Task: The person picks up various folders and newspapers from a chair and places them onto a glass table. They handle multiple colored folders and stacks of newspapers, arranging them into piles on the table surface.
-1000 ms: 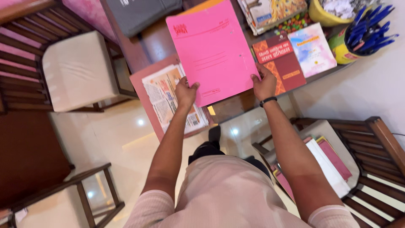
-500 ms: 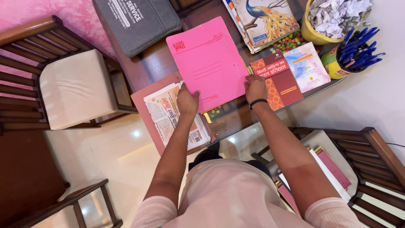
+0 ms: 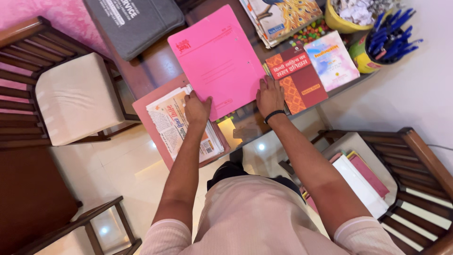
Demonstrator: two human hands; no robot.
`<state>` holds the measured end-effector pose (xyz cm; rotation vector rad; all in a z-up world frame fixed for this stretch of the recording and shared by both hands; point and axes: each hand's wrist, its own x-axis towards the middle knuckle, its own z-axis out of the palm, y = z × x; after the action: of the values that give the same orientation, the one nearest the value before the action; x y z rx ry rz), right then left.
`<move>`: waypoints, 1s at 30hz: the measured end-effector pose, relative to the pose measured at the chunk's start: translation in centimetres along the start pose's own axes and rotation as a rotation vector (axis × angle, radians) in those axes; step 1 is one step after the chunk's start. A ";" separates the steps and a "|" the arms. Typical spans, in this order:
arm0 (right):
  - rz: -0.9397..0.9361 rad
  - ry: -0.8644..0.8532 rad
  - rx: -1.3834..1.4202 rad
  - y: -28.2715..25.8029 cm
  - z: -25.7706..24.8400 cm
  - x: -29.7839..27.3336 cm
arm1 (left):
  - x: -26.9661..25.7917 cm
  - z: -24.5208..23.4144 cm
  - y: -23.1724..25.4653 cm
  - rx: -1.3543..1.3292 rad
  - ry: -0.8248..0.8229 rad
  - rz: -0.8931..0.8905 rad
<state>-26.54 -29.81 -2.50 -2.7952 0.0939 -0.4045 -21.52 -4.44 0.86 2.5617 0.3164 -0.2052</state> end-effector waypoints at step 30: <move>1.885 0.596 1.786 23.1 4.4 -65.3 | -38.3 53.5 14.7 0.663 -0.908 1.317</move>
<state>-88.29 -43.36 -31.17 -0.1636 1.3511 -0.3456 -58.78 -52.24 -28.67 2.3201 -1.9163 -0.9677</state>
